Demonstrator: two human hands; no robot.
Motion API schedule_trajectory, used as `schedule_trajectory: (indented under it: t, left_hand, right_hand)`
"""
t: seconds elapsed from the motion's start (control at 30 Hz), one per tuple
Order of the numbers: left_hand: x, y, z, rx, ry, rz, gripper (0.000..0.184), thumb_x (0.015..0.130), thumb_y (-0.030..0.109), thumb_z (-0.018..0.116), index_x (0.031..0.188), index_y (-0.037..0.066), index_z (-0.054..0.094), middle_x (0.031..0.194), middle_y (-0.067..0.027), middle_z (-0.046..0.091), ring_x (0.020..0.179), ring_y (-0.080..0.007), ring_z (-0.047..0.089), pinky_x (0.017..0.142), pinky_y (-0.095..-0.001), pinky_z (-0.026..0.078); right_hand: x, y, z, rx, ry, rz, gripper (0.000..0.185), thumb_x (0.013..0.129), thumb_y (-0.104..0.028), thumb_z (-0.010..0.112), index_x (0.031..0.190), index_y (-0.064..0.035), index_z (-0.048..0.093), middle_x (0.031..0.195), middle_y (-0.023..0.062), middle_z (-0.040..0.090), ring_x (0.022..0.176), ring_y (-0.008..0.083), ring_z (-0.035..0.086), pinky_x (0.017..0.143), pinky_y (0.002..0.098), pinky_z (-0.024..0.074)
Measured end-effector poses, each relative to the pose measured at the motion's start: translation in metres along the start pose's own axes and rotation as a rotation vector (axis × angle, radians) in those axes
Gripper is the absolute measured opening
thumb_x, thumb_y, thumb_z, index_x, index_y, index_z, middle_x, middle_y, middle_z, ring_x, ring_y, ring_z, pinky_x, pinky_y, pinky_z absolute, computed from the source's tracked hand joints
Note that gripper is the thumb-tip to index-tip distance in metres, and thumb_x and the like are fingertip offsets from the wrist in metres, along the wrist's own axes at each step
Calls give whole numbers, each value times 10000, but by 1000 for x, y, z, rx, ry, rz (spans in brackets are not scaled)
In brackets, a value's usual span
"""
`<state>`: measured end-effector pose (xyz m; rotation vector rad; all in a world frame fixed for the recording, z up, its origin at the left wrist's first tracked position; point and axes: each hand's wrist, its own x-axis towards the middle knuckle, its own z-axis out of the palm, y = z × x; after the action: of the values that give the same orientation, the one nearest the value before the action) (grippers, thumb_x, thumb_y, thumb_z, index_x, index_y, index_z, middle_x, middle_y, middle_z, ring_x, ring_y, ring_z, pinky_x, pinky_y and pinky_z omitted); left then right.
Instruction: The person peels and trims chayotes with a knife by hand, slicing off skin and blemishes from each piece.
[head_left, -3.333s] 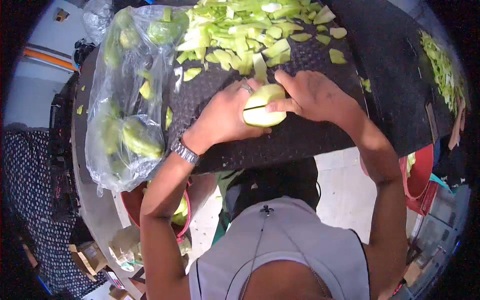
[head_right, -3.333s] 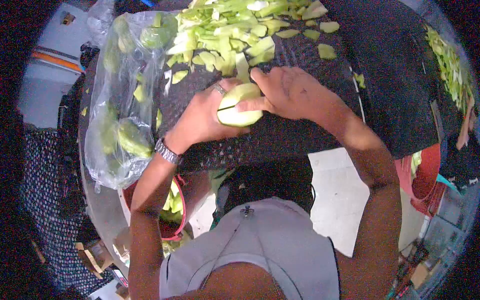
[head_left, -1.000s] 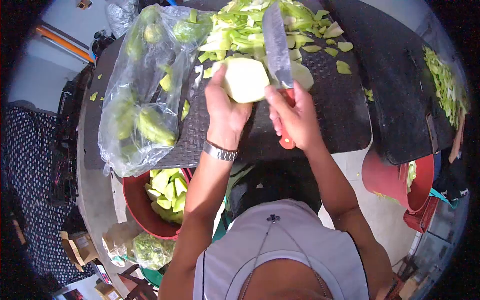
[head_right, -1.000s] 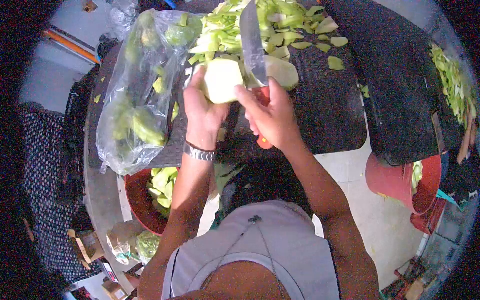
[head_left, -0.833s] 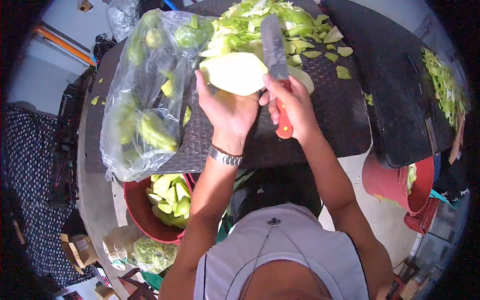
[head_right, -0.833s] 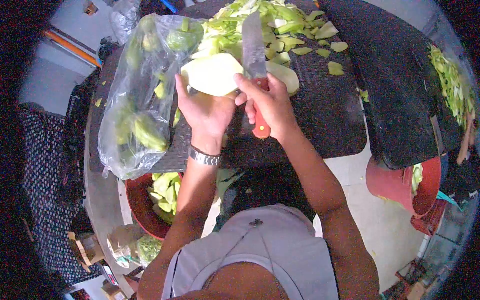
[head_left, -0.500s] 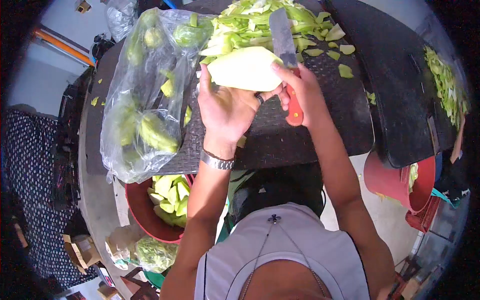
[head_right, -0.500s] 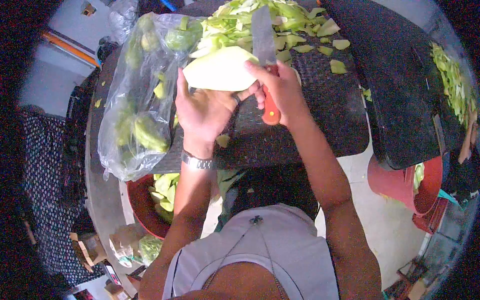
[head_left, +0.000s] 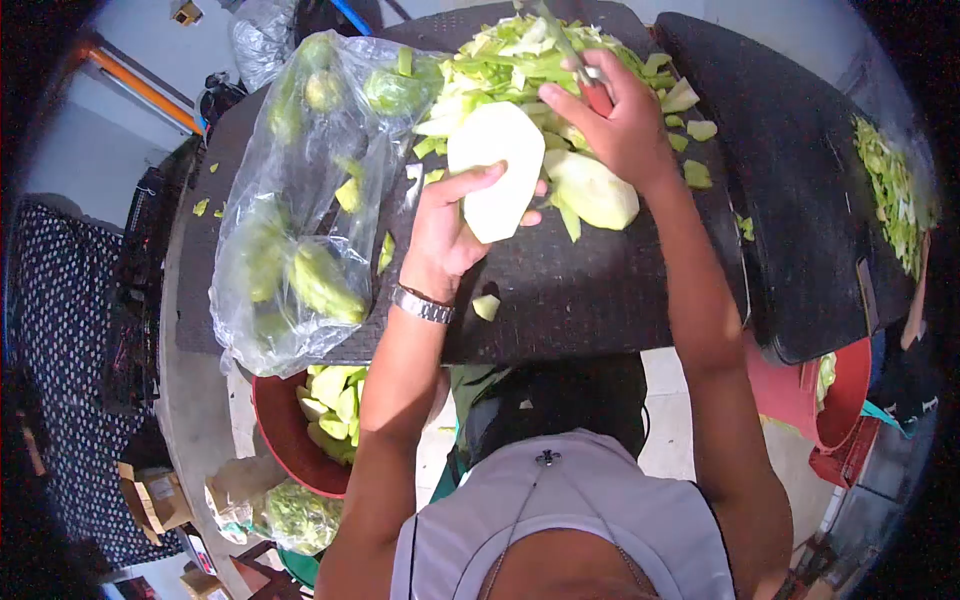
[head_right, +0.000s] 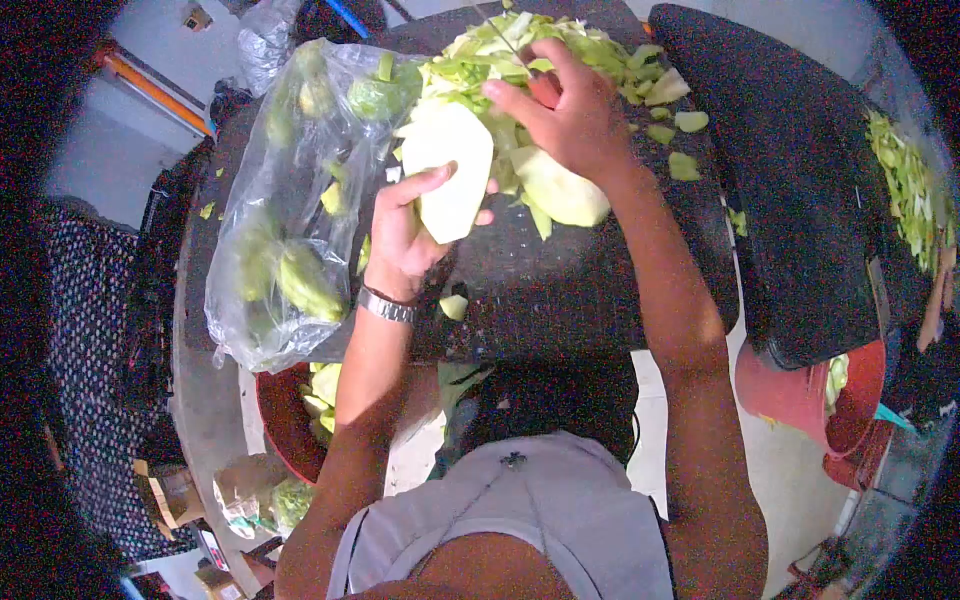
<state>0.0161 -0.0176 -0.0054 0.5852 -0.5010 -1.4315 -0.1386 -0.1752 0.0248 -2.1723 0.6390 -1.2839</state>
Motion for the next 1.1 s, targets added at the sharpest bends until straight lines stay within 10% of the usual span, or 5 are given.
schedule_trajectory:
  t: [0.33,0.83,1.1]
  left_hand:
    - [27,-3,-15,544,153,237,597,874,-30,723,1399,15,443,1134,-160,690,862,-246,732,660,-351,644]
    - [14,0,-18,595,93,246,561,849,-82,712,1352,-10,476,1081,-135,671,851,-211,708,616,-327,630]
    - [16,5,-26,604,94,197,593,857,-44,752,1379,-11,472,1070,-128,680,861,-220,709,627,-356,627]
  right_hand:
    - [-21,-5,4,-363,-422,9,605,810,-674,731,893,-95,575,615,72,610,592,328,671,581,453,521]
    - [-21,-4,8,-425,-497,-129,539,752,-550,818,925,-98,582,637,57,621,593,276,661,574,411,502]
    - [-10,22,-8,-423,-470,-54,623,729,-722,736,831,-129,576,639,34,616,621,277,669,611,428,513]
